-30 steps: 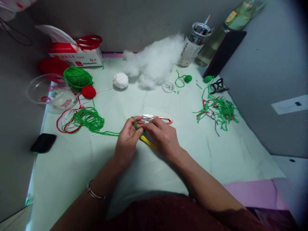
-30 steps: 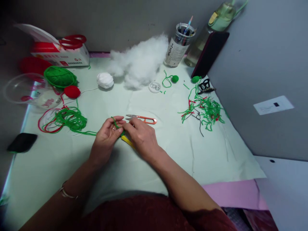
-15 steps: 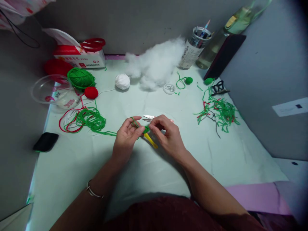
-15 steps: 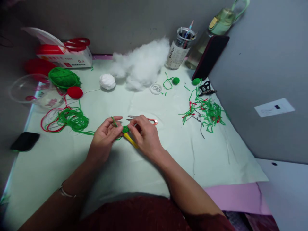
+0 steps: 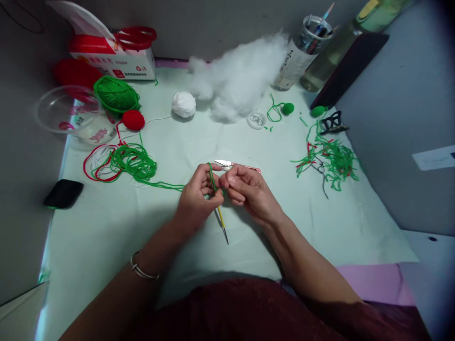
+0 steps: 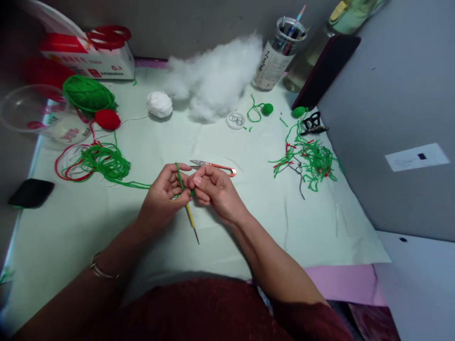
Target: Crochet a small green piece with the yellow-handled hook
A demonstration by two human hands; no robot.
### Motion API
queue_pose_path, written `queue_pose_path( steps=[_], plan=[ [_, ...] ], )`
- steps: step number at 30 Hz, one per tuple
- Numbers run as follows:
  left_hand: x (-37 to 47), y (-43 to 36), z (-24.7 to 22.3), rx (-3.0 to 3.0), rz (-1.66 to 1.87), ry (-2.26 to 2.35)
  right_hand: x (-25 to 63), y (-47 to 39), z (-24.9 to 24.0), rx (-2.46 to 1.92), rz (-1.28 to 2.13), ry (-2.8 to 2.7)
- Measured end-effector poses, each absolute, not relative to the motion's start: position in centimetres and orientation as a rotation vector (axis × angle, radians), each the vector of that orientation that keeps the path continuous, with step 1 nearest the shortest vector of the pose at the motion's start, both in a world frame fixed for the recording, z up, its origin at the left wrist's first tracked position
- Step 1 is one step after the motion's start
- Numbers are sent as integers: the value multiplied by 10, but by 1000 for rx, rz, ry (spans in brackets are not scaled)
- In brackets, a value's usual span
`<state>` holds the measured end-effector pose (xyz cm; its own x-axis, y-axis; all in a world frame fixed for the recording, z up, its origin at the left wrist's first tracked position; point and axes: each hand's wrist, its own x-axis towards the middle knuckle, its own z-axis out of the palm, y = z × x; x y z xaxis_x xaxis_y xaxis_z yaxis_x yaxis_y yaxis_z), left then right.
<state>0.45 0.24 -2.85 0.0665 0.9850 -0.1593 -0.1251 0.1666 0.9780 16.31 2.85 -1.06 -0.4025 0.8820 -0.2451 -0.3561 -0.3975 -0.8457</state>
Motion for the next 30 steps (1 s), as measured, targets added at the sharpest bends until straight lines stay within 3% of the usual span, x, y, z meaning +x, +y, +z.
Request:
queue_pose_path(
  steps=[16, 30],
  plan=[
    [-2, 6, -31, 618, 1043, 927, 166, 30, -8, -966, 1888, -855],
    [12, 2, -28, 691, 1108, 1023, 157, 25, -7, -947, 1831, -1024]
  ],
)
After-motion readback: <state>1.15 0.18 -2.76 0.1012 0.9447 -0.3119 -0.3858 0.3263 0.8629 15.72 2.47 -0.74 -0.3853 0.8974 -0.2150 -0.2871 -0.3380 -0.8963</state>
